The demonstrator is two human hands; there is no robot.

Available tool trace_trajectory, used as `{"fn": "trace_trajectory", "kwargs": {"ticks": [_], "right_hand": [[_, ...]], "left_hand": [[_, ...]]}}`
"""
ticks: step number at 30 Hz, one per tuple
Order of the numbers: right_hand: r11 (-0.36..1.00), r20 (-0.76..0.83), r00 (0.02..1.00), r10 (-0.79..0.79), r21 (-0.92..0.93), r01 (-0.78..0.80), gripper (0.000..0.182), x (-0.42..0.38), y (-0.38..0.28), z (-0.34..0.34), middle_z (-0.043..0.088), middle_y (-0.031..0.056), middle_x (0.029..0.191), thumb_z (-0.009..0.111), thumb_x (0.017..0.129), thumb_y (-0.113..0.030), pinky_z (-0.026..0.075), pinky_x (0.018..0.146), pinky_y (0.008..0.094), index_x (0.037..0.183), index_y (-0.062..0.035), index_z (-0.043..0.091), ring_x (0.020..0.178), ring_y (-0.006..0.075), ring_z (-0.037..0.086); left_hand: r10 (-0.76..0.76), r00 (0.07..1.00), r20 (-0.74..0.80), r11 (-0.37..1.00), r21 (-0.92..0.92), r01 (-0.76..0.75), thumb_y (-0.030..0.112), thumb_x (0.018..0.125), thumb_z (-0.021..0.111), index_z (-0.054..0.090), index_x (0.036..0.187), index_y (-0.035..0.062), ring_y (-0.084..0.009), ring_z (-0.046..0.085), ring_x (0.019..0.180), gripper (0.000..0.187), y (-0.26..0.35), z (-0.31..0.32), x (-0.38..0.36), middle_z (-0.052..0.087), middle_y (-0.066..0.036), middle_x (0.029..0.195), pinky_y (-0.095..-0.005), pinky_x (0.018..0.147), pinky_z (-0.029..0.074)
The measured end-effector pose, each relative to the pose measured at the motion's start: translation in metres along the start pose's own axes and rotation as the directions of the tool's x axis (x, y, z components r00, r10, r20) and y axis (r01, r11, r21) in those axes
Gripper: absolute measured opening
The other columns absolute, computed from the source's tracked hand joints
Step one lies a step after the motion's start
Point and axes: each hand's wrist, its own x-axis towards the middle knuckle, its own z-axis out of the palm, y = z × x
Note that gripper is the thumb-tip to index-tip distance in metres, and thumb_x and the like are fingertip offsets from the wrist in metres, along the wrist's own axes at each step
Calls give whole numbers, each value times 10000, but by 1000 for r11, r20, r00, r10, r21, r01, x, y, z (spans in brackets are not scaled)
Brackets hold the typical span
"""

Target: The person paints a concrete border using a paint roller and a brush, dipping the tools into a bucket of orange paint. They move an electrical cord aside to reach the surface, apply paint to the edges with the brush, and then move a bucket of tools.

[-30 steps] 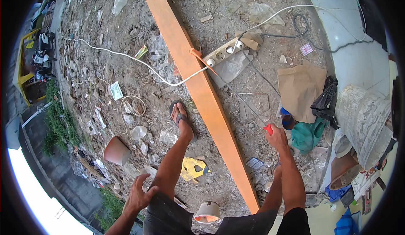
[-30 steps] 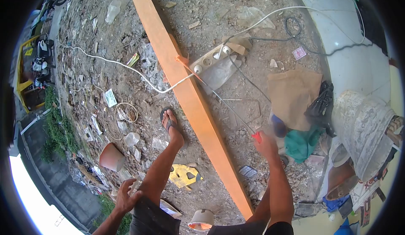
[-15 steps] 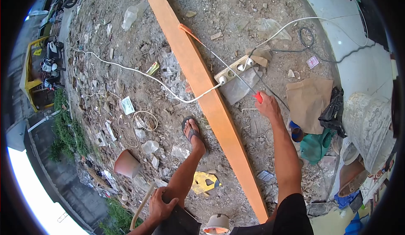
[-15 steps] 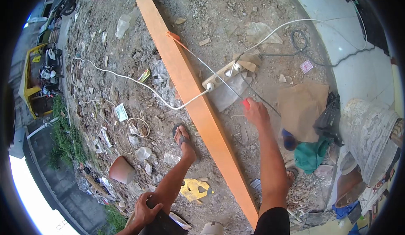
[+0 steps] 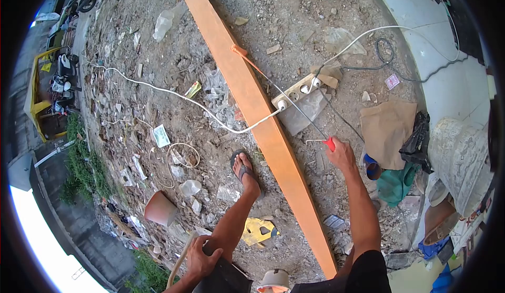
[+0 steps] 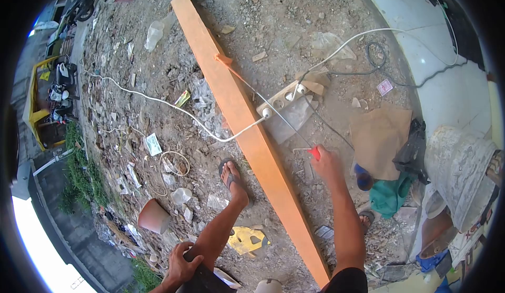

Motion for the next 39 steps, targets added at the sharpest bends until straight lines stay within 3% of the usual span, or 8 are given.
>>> {"fn": "trace_trajectory", "kwargs": {"ticks": [5, 9, 13, 15, 17, 24, 33, 39], "right_hand": [[996, 106, 990, 92, -7, -92, 285, -26, 7, -3, 678, 240, 832, 660, 801, -206, 505, 676, 535, 1051, -77, 616, 801, 449, 658], [1000, -29, 999, 27, 4, -27, 311, 42, -33, 17, 686, 258, 874, 632, 823, -238, 513, 740, 558, 1098, -92, 618, 844, 481, 651], [991, -19, 999, 25, 132, -22, 371, 125, -92, 10, 684, 287, 979, 606, 838, -265, 522, 840, 545, 1181, -124, 624, 966, 486, 645], [993, -50, 999, 7, 118, -1, 376, 162, -114, 13, 682, 291, 997, 603, 839, -264, 526, 839, 539, 1185, -117, 624, 966, 482, 648], [994, -77, 997, -13, 104, 21, 382, 194, -136, 16, 679, 295, 1014, 600, 840, -263, 530, 839, 534, 1189, -110, 625, 966, 477, 651], [993, -79, 997, -11, 114, 20, 390, 268, -214, -3, 683, 286, 1048, 617, 835, -245, 539, 881, 511, 1179, -61, 629, 1001, 459, 655], [998, -98, 994, -53, 11, 54, 380, 208, -161, 10, 693, 245, 1064, 620, 833, -244, 522, 867, 534, 1162, -54, 625, 1005, 466, 646], [995, -78, 997, 18, 94, -11, 364, 274, -224, -7, 685, 248, 1091, 625, 841, -251, 526, 888, 515, 1148, -56, 641, 1019, 458, 648]], "left_hand": [[35, 999, -4, 999, -23, -35, 269, 730, 799, 647, 1087, 24, -377, 619, 1030, 459, -2, -5, 5, 635, -200, 1084, -454, 921, 488], [30, 1000, -6, 999, -25, -30, 268, 725, 801, 644, 1096, 22, -374, 619, 1030, 472, -13, -6, 10, 635, -199, 1085, -452, 920, 489], [27, 1000, -9, 999, -43, -27, 275, 719, 805, 651, 1086, 18, -367, 620, 1037, 474, -12, -16, 17, 638, -198, 1087, -443, 927, 489], [27, 1000, -5, 999, -42, -27, 275, 719, 806, 656, 1076, 17, -365, 621, 1038, 466, -10, -22, 21, 640, -197, 1085, -441, 928, 489], [-2, 999, 49, 996, -88, 6, 252, 822, 774, 639, 1195, 54, -391, 638, 1083, 443, -11, -27, 21, 637, -218, 1188, -457, 912, 521], [3, 1000, 27, 987, -160, 1, 209, 808, 782, 637, 1167, 2, -377, 640, 1064, 439, -2, -43, 28, 647, -211, 1136, -438, 900, 526], [-31, 999, 40, 991, -130, 36, 233, 808, 787, 644, 1164, 5, -374, 635, 1075, 447, -6, -52, 36, 643, -212, 1152, -440, 918, 521], [-6, 999, 33, 984, -178, 12, 245, 820, 779, 641, 1172, -6, -380, 631, 1099, 453, -21, -50, 41, 643, -223, 1173, -448, 929, 515]]}}
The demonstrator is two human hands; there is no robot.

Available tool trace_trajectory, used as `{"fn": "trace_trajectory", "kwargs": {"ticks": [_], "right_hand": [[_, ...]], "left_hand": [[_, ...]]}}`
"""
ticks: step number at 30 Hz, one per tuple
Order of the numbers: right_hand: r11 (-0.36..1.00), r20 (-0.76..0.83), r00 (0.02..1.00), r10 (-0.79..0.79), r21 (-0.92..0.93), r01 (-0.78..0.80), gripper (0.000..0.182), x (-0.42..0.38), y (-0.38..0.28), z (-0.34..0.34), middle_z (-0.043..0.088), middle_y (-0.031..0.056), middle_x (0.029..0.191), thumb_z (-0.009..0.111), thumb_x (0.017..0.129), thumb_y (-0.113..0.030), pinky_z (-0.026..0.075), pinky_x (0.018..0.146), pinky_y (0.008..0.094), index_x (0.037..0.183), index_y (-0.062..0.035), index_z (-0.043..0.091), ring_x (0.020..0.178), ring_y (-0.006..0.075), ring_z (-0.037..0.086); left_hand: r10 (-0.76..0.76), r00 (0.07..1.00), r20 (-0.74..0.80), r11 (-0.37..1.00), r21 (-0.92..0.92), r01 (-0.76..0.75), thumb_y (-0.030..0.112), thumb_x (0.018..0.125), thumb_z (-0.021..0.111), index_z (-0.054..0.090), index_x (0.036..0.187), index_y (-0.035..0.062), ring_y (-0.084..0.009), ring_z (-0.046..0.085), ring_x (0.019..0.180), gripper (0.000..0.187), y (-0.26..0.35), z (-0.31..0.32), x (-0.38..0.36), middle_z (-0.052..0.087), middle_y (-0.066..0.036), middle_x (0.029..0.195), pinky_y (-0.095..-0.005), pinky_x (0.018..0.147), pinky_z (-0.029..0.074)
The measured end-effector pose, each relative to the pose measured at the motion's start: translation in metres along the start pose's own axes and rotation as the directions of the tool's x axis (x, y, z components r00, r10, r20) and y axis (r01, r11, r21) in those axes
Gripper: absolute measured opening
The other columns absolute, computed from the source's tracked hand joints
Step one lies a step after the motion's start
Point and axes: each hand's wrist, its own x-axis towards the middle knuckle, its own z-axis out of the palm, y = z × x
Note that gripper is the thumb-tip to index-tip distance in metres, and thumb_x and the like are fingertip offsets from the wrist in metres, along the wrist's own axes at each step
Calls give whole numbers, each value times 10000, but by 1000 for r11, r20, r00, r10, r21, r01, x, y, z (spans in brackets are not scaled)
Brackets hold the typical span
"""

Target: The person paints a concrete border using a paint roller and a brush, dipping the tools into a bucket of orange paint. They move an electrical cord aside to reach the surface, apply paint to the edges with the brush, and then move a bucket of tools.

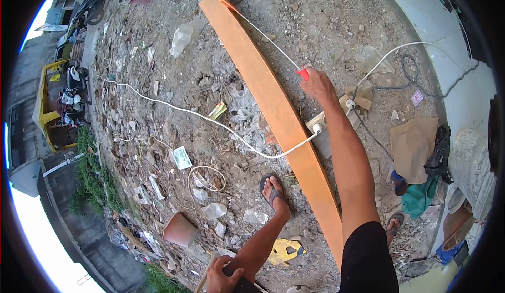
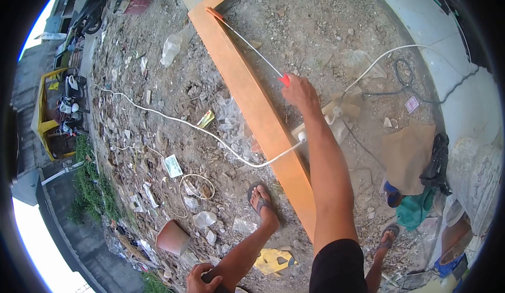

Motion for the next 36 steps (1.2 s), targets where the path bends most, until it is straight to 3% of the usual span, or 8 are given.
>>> {"fn": "trace_trajectory", "kwargs": {"ticks": [2, 9, 13, 16, 18, 25, 27, 36], "right_hand": [[993, -70, 991, -114, -42, 111, 363, 29, -8, 15, 681, 247, 1110, 625, 845, -252, 529, 902, 503, 1151, -59, 646, 1034, 449, 647], [997, 7, 999, -54, -53, 54, 473, -28, 17, 1, 666, 247, 1157, 618, 827, -239, 508, 940, 513, 1270, -79, 580, 1084, 455, 619], [999, -19, 1000, -12, -46, 11, 420, 3, 14, 4, 670, 251, 1139, 599, 841, -224, 518, 922, 511, 1234, -77, 598, 1068, 454, 628], [997, -7, 997, -82, -16, 82, 372, 13, -1, 3, 671, 263, 1115, 581, 853, -208, 527, 903, 514, 1197, -71, 611, 1048, 454, 637], [996, -34, 996, -81, -39, 80, 336, 7, -4, 2, 675, 275, 1078, 572, 856, -183, 535, 883, 516, 1162, -51, 615, 1013, 458, 649], [999, 27, 999, -30, -14, 30, 344, -104, 72, 3, 674, 306, 940, 589, 830, -200, 525, 818, 553, 1139, -49, 576, 950, 490, 642], [1000, 52, 999, -5, 8, 4, 345, -141, 97, 2, 674, 301, 927, 594, 829, -200, 522, 802, 560, 1142, -56, 575, 935, 491, 642], [989, 205, 969, 137, 33, -147, 292, -277, 179, -37, 675, 274, 905, 635, 818, -211, 503, 765, 573, 1073, -73, 598, 892, 457, 653]], "left_hand": [[-12, 1000, 0, 1000, 4, 12, 244, 820, 778, 641, 1173, -8, -380, 631, 1102, 455, 8, -5, 2, 644, -221, 1173, -449, 926, 516], [-22, 999, 27, 996, 88, 19, 229, 825, 775, 637, 1190, -11, -384, 636, 1099, 458, 16, -15, 3, 645, -216, 1183, -443, 925, 516], [-21, 1000, -6, 999, 44, 22, 234, 821, 778, 640, 1189, -7, -383, 633, 1108, 460, 15, -7, 2, 647, -215, 1181, -438, 933, 512], [-42, 999, 3, 999, -11, 42, 243, 814, 786, 643, 1187, -7, -388, 633, 1110, 471, 13, 0, 0, 650, -215, 1180, -441, 935, 512], [36, 997, -68, 999, -4, -37, 247, 812, 788, 642, 1190, -6, -389, 636, 1107, 478, -2, 9, 1, 654, -215, 1179, -442, 939, 513], [-59, 998, -3, 998, -5, 59, 230, 817, 778, 654, 1176, 11, -368, 655, 1082, 438, 22, 0, -4, 669, -196, 1161, -450, 923, 526], [65, 997, -36, 992, 110, -61, 274, 716, 808, 666, 1048, 14, -361, 625, 1035, 445, -2, 11, -1, 646, -192, 1079, -439, 930, 492], [54, 998, -28, 986, 157, -49, 284, 724, 805, 670, 1044, 14, -346, 639, 1024, 439, 18, 32, -18, 653, -179, 1084, -428, 921, 506]]}}
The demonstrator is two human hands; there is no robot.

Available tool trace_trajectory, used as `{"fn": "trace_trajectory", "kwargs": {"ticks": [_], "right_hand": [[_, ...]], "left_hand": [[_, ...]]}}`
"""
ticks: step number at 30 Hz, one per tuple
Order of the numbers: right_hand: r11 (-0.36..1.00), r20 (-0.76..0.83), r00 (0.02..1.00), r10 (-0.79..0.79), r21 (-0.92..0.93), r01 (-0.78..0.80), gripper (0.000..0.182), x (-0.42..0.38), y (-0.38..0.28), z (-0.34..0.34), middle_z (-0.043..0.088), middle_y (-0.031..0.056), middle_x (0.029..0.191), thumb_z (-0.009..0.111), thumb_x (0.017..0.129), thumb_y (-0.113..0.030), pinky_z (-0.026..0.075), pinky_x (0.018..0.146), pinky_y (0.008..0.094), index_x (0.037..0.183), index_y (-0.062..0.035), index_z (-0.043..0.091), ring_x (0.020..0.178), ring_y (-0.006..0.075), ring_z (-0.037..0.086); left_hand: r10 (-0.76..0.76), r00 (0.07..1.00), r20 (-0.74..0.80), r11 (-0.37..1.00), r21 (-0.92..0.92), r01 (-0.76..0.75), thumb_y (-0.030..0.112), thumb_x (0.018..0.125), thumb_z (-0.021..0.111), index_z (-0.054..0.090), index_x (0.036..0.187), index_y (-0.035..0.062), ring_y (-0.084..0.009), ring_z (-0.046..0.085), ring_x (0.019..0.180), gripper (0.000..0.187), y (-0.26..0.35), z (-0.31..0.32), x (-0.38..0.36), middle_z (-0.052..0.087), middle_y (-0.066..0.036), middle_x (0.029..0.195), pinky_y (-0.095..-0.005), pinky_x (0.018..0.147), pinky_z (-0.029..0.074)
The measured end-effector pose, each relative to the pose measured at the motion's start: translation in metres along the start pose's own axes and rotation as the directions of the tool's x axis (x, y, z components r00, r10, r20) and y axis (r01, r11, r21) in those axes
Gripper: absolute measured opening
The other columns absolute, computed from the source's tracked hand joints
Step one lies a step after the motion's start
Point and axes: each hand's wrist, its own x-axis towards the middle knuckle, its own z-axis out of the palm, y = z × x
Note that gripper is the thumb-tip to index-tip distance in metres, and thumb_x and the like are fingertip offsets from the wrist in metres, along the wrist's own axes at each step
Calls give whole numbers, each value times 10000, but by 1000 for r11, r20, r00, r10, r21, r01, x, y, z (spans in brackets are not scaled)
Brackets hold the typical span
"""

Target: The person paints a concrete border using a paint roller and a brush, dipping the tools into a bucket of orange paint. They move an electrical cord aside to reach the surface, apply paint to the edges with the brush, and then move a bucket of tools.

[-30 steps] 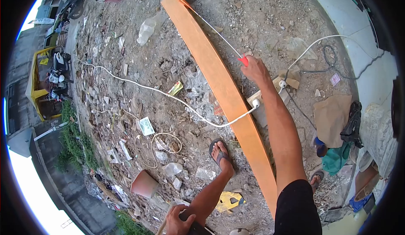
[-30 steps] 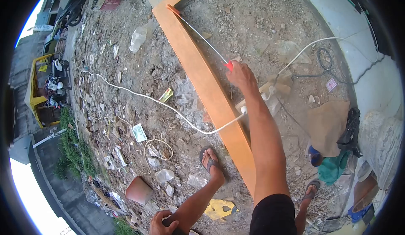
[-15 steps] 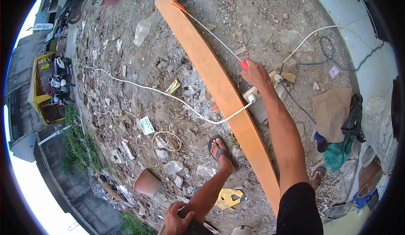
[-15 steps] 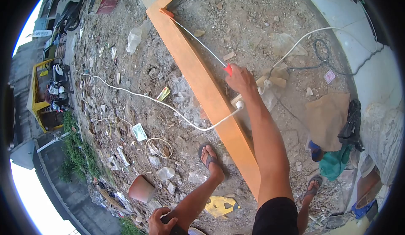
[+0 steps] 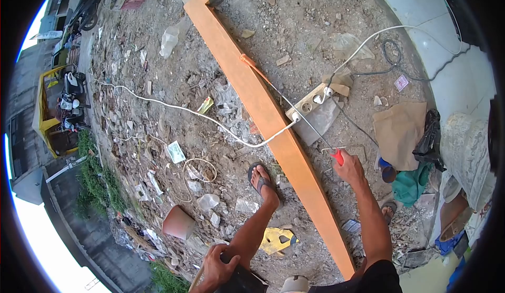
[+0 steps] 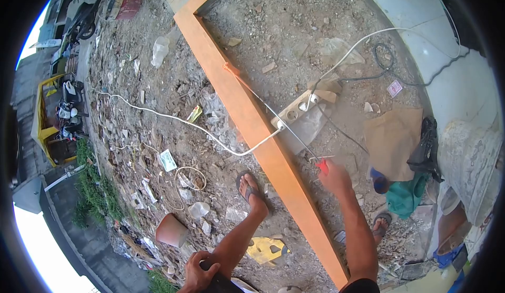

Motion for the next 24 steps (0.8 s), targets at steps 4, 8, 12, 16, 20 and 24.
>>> {"fn": "trace_trajectory", "kwargs": {"ticks": [4, 8, 12, 16, 20, 24], "right_hand": [[992, -73, 991, -109, -67, 104, 303, 37, -9, 6, 672, 282, 851, 649, 810, -171, 517, 724, 553, 1066, -30, 572, 823, 493, 648], [980, -192, 961, -200, -32, 198, 300, 120, -61, 10, 678, 282, 870, 661, 805, -186, 521, 750, 550, 1051, -29, 588, 852, 491, 650], [984, -180, 967, -178, -23, 177, 348, 194, -138, -2, 681, 282, 992, 635, 826, -232, 531, 818, 526, 1117, -42, 608, 950, 474, 649], [983, -166, 969, -182, -43, 178, 369, 236, -205, -20, 677, 281, 1075, 617, 830, -231, 537, 883, 501, 1150, -46, 630, 1015, 462, 646], [976, -175, 960, -217, -33, 215, 372, 236, -203, -17, 673, 288, 1072, 629, 823, -224, 538, 867, 502, 1145, -39, 632, 1008, 462, 648], [979, -155, 967, -202, -29, 200, 360, 199, -136, -4, 675, 285, 1033, 639, 819, -232, 535, 835, 512, 1126, -45, 633, 973, 463, 651]], "left_hand": [[-11, 1000, -14, 1000, -13, 11, 294, 729, 803, 669, 1045, 17, -342, 645, 1011, 441, 1, -2, 0, 653, -179, 1083, -428, 919, 507], [-8, 1000, -1, 999, -32, 8, 297, 731, 802, 671, 1046, 19, -339, 647, 1001, 441, -8, -7, 4, 653, -178, 1076, -426, 909, 509], [-63, 997, 38, 986, -154, 68, 219, 820, 774, 660, 1150, 17, -357, 666, 1055, 404, -1, -18, 4, 671, -190, 1138, -441, 893, 539], [-43, 998, 41, 977, -209, 50, 183, 812, 781, 657, 1141, 14, -342, 674, 1019, 390, -14, -20, 10, 669, -188, 1099, -428, 867, 548], [15, 1000, -20, 994, -110, -17, 304, 789, 777, 672, 1066, 25, -340, 662, 971, 408, -30, -11, 8, 661, -180, 1058, -430, 860, 532], [-32, 999, 13, 998, -56, 32, 308, 731, 807, 675, 1055, 15, -340, 640, 989, 457, -21, -7, 4, 650, -172, 1062, -418, 891, 512]]}}
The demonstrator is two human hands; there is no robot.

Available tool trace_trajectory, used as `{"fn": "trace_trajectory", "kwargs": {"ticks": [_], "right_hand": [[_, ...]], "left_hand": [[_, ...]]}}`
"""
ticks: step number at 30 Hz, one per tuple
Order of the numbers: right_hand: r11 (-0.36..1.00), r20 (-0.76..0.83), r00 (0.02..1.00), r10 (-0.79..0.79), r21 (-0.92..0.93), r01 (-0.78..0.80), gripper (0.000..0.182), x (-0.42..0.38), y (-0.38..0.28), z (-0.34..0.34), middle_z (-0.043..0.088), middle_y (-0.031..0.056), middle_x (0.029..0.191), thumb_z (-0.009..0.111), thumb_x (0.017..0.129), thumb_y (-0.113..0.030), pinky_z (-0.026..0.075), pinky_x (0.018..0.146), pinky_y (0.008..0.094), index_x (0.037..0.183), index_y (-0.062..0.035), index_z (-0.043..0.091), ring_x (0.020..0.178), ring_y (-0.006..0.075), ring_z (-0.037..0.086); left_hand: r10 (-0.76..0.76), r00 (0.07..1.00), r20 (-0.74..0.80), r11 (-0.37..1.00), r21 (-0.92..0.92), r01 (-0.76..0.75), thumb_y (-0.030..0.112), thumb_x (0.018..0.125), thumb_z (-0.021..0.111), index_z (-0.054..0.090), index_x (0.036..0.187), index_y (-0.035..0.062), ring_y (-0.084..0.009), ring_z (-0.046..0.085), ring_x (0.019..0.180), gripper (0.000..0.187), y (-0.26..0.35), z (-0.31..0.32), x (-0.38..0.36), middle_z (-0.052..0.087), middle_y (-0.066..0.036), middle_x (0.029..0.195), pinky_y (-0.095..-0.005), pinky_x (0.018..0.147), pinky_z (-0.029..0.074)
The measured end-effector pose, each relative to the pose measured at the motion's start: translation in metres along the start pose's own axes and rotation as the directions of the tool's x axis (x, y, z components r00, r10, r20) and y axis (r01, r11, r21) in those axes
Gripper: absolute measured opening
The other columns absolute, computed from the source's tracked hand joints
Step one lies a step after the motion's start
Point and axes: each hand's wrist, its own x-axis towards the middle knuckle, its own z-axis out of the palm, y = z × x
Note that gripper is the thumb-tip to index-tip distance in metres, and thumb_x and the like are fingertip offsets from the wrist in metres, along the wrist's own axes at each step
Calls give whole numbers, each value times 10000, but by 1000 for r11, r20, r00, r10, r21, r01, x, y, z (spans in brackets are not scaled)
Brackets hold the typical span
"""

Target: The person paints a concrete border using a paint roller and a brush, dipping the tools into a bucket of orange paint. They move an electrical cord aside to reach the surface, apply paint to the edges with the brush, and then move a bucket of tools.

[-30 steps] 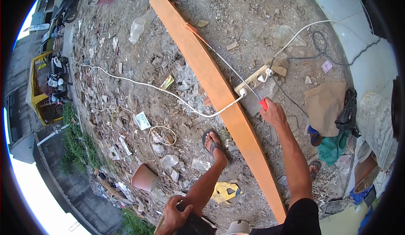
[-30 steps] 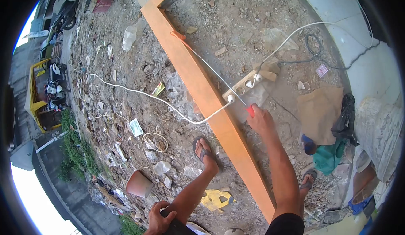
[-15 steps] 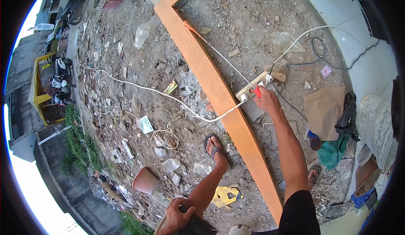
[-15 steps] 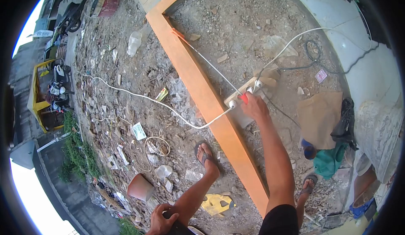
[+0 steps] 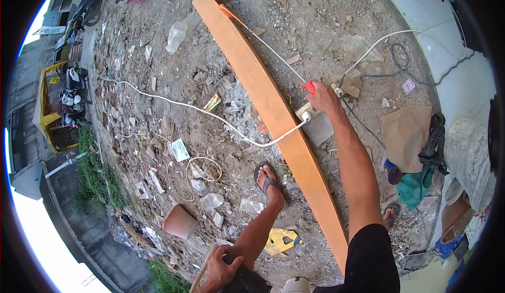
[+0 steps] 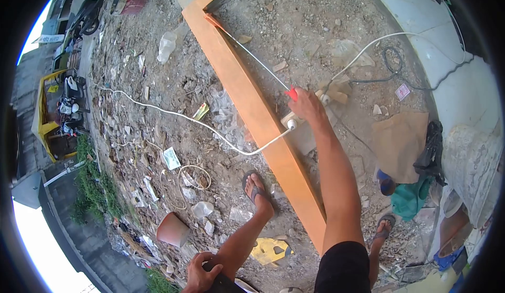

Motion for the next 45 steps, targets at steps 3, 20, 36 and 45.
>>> {"fn": "trace_trajectory", "kwargs": {"ticks": [3, 20, 36, 45], "right_hand": [[999, 68, 997, 31, -12, -30, 368, -66, 43, -9, 671, 287, 1010, 648, 817, -248, 527, 817, 527, 1133, -64, 609, 958, 480, 639], [1000, -23, 999, -23, -5, 23, 358, 46, -40, -2, 679, 287, 1047, 640, 822, -236, 534, 852, 516, 1114, -28, 640, 994, 473, 646], [994, 157, 984, 87, -72, -77, 307, -232, 135, -66, 671, 277, 918, 610, 827, -215, 511, 765, 562, 1082, -44, 619, 896, 476, 642], [984, 188, 970, 154, -121, -133, 281, -265, 146, -78, 672, 271, 928, 627, 823, -225, 506, 767, 563, 1043, -50, 617, 909, 479, 634]], "left_hand": [[28, 1000, -3, 1000, -2, -28, 315, 726, 811, 677, 1054, 18, -336, 641, 982, 463, 1, 12, -5, 649, -172, 1061, -420, 884, 513], [36, 999, -31, 999, 7, -36, 292, 726, 813, 672, 1038, 18, -342, 632, 992, 439, 5, 1, -2, 647, -176, 1035, -427, 892, 503], [89, 996, -32, 990, 108, -85, 279, 710, 816, 674, 1042, 40, -337, 637, 990, 433, 18, 39, -25, 652, -154, 1062, -421, 883, 506], [92, 995, -37, 990, 116, -87, 287, 722, 802, 673, 1040, 40, -332, 633, 1000, 422, 16, 51, -34, 657, -156, 1043, -427, 906, 497]]}}
